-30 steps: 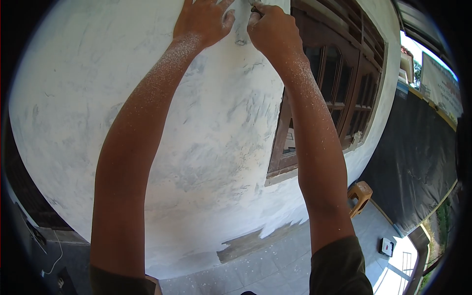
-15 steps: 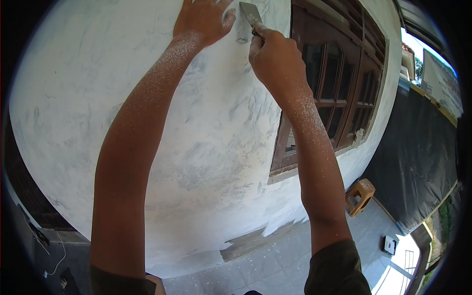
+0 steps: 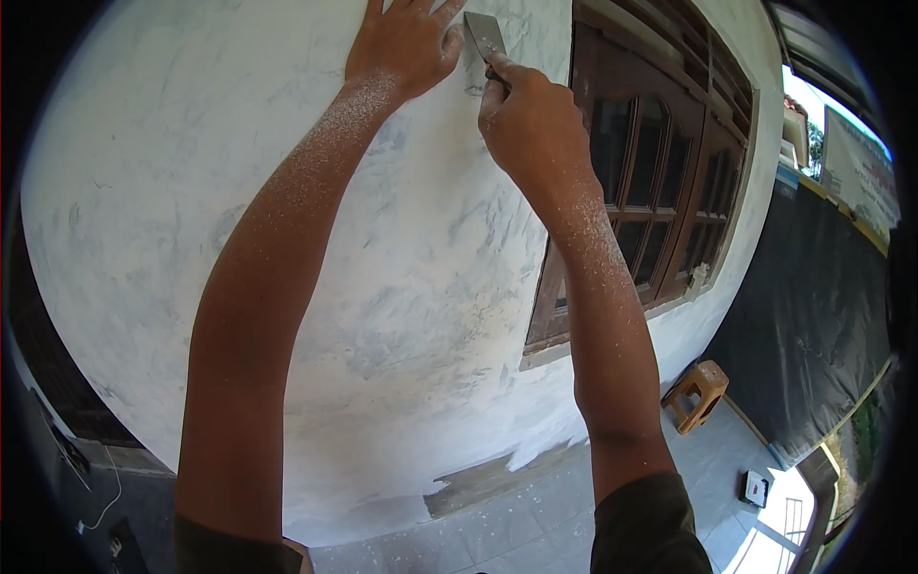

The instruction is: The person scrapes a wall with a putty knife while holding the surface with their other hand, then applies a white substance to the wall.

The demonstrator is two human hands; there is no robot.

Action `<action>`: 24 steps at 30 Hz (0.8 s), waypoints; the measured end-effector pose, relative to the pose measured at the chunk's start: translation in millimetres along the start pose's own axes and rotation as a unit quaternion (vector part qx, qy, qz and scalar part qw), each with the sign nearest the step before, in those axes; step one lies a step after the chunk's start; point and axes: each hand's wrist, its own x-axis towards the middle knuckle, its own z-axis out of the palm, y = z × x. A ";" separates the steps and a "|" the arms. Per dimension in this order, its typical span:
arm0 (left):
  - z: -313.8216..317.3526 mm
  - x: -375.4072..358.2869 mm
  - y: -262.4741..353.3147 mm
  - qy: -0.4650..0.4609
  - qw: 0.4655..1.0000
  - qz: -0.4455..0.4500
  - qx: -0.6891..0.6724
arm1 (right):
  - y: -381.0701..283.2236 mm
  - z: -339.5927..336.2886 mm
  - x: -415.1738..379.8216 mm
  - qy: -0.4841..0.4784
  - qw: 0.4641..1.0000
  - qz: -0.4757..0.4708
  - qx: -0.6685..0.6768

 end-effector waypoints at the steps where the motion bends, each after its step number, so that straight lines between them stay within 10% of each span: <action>1: -0.7 -1.6 1.1 -0.001 1.000 0.001 0.000 | -1.3 -1.0 25.3 -0.004 1.000 0.018 0.012; 24: -0.3 -1.6 -1.5 0.013 1.000 0.016 -0.002 | 2.9 -10.0 52.1 0.002 1.000 0.001 -0.019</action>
